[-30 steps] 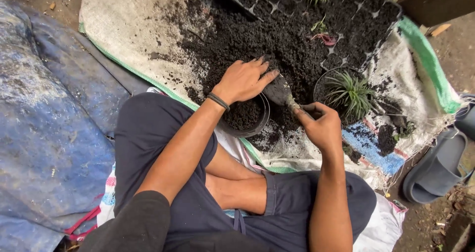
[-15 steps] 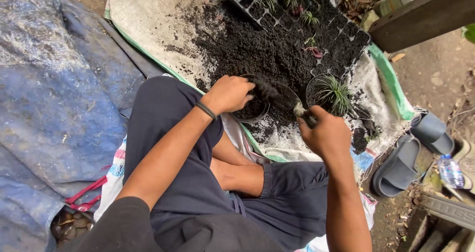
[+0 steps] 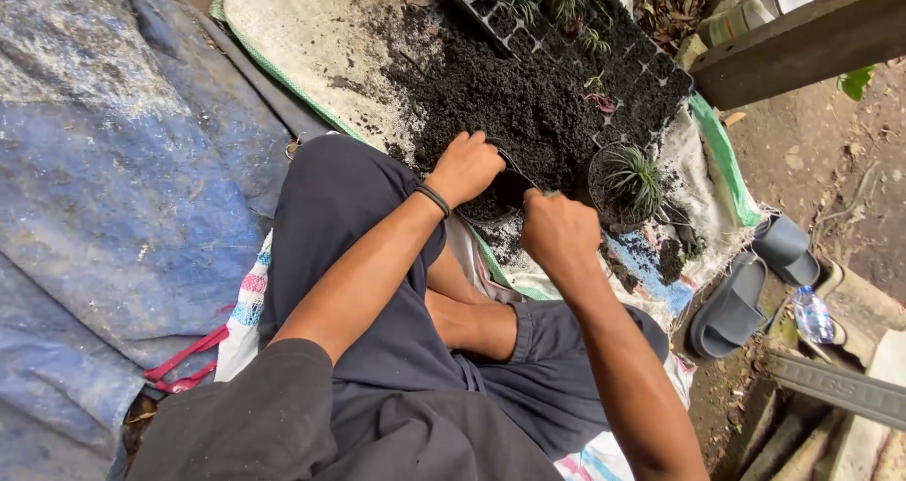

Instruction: The person scoops soil from a large pile onto a tarp and transfers it into a small black pot using a trowel. They then use their hands to press and level the soil inside the pot.

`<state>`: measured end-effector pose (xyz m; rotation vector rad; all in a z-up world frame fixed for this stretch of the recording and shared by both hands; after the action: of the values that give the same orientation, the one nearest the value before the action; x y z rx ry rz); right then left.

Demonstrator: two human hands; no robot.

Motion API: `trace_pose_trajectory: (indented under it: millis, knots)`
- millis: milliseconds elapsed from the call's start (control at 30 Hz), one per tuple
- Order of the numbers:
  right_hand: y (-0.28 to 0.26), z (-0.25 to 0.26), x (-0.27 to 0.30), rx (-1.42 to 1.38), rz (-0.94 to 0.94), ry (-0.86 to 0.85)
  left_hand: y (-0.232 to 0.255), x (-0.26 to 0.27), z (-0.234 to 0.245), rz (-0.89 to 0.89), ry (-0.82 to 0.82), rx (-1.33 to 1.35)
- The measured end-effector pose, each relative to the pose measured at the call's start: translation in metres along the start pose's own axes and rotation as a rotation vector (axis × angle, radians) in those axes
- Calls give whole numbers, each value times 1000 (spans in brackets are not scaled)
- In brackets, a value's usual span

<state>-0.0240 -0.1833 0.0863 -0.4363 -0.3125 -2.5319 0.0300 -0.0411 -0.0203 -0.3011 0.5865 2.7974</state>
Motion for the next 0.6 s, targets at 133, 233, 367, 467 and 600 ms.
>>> trace_pose_trajectory:
  millis: [133,233,367,467,600]
  knots:
    - [4,53,31,7,-52,-55,-9,-6,3,34,1,32]
    - [7,69,41,-8,-122,-52,-15,-15,6,56,-15,100]
    - [-5,25,13,121,-79,-29,-17,-16,3,52,-10,119]
    - [-17,16,9,109,-53,-15,-12,-12,3,44,10,114]
    - [-19,57,33,74,-52,51,-12,-14,8,25,37,108]
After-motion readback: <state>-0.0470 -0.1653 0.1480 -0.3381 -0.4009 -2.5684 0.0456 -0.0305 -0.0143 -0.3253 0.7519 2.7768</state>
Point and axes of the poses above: each hand's wrist, its own x-axis away from the middle knuckle, its own z-axis out of the back of the hand, y = z × x, the point moved 4 cm from there along -x, towards the middle knuckle, and after that the axes turned 13 degrees about z, right-handed, at the moved point
